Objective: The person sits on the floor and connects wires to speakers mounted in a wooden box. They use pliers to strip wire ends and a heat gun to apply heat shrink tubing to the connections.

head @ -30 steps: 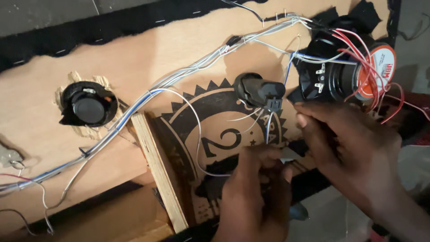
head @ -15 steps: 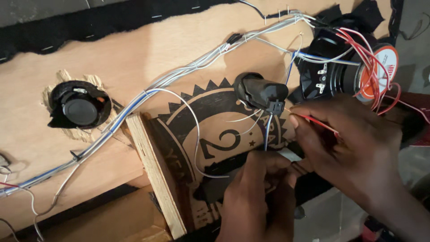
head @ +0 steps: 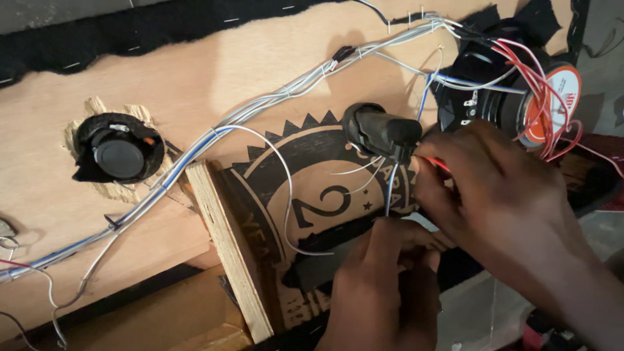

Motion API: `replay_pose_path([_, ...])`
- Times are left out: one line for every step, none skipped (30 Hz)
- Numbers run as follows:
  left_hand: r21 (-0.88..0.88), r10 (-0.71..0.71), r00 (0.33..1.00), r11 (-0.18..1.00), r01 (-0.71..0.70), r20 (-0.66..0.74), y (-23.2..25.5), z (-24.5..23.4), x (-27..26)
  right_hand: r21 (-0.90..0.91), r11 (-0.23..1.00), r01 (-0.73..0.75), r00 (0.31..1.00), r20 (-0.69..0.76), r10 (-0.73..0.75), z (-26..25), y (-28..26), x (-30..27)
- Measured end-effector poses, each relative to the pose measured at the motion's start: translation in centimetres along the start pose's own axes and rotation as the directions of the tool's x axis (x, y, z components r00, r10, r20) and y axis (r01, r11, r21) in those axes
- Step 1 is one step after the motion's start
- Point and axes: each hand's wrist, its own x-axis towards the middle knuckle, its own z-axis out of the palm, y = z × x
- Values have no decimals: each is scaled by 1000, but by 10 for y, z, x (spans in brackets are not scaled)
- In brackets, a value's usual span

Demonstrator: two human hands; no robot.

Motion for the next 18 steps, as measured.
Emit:
replay_pose_path([9,-4,1000,1000,4,8,0,-1,0,38,999,5,1000,-5,-5,-1,1,1])
replay_pose_path([19,-8,1000,1000,7,14,1,-2,-1,76,997,11,1000,-10,-10,-2,2,2])
replay_pose_path([27,-40,999,999,40,24,2,-2,-1,115,993,17,1000,-16,-16,-3,2,2])
replay_pose_path([33,-68,997,997,67,38,2,-3,0,126,992,9,1000,-17,-7,-4,3,1])
replay_pose_path([39,-95,994,995,93,52,3,-3,1,138,990,1,1000,-18,1,-6,3,0])
replay_pose_path([25,-131,989,991,130,67,3,-3,2,154,988,-9,1000,-21,12,-5,3,-2])
replay_pose_path([11,-167,983,986,166,83,2,-4,3,157,987,-22,999,-32,28,-3,3,-4])
replay_pose_path([-6,-202,975,979,203,92,1,-2,2,161,987,-29,999,-40,36,-1,4,-6])
replay_pose_path([-16,-106,993,994,107,56,1,0,0,165,986,-36,998,-47,44,0,5,-7])
replay_pose_path([-12,3,1000,1000,-3,18,2,0,1,176,984,-42,996,-66,55,2,4,-7])
replay_pose_path([-4,113,993,994,-113,-19,2,0,2,187,981,-48,994,-84,65,3,2,-7])
replay_pose_path([11,86,996,996,-86,-7,1,-1,1,196,979,-58,993,-90,77,2,1,-8])
replay_pose_path([26,59,998,998,-59,4,-1,-1,1,188,980,-62,993,-88,80,2,2,-9])
replay_pose_path([39,24,1000,999,-24,19,-4,-1,-1,180,981,-73,993,-80,89,2,1,-11])
replay_pose_path([27,44,999,999,-44,20,-6,0,-2,171,982,-84,993,-73,98,2,1,-12])
replay_pose_path([16,63,998,998,-64,21,-8,0,-3,174,981,-84,992,-79,99,2,1,-13])
replay_pose_path([6,83,996,997,-83,21,-10,0,-4,177,981,-85,991,-86,101,2,0,-12])
replay_pose_path([-2,66,998,998,-66,22,-11,0,-5,180,980,-82,991,-94,100,2,-1,-11])
